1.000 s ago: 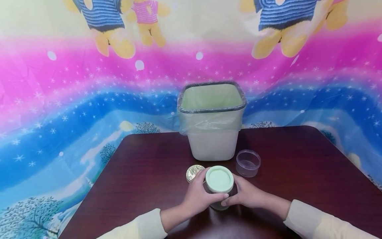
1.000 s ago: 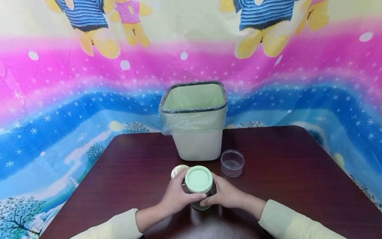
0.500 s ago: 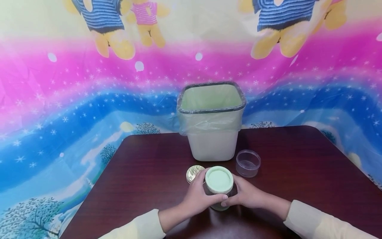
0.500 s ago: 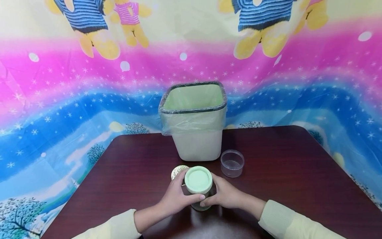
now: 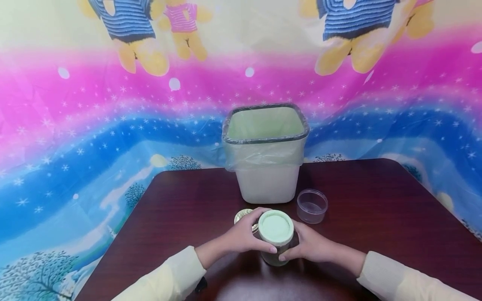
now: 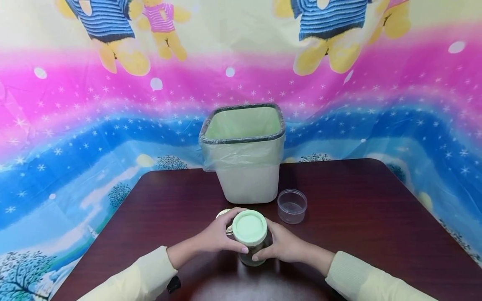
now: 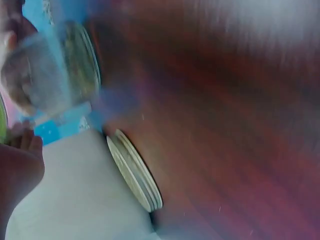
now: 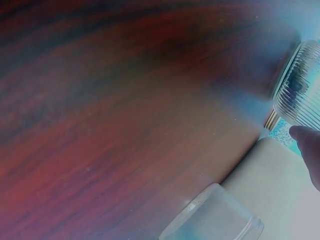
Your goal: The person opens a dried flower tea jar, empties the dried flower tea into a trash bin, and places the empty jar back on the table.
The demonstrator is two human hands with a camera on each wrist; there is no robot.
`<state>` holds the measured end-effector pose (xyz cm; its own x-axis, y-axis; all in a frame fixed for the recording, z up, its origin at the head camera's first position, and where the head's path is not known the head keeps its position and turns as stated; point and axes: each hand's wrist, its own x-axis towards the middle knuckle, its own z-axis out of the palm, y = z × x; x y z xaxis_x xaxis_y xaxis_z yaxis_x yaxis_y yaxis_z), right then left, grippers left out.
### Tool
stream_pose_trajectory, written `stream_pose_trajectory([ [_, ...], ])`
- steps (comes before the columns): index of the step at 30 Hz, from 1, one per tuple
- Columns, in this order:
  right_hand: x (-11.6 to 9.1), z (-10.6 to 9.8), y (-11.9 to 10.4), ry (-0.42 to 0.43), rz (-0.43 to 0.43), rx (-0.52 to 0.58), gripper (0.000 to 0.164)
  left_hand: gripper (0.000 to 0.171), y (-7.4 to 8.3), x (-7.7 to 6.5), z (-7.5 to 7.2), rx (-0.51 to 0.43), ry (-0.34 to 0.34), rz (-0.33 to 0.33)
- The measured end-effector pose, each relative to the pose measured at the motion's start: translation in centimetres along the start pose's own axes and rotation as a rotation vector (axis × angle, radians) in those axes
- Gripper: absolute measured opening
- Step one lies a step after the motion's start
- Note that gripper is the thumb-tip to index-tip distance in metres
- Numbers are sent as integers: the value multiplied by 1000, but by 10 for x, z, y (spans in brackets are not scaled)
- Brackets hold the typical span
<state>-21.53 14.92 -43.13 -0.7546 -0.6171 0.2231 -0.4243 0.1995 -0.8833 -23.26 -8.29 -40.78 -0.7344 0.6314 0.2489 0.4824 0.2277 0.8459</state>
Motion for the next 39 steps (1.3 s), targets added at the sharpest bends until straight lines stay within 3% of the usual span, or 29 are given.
stream_pose_trajectory([
  [5,1,0,-1,-6,12,6,77,78,-3,6,-6,2,-74,14],
  [8,1,-1,-1,-1,20,-8,78,76,-4,7,-5,9,-67,19],
  [20,0,-1,0,4,24,-19,78,75,2,-3,8,86,76,31],
  [25,0,-1,-1,-1,25,-20,77,74,2,-6,15,59,141,29],
  [29,0,-1,0,0,17,-26,77,74,5,-10,23,94,218,26],
  [39,0,0,-1,0,21,-19,79,75,13,-17,39,129,363,-43],
])
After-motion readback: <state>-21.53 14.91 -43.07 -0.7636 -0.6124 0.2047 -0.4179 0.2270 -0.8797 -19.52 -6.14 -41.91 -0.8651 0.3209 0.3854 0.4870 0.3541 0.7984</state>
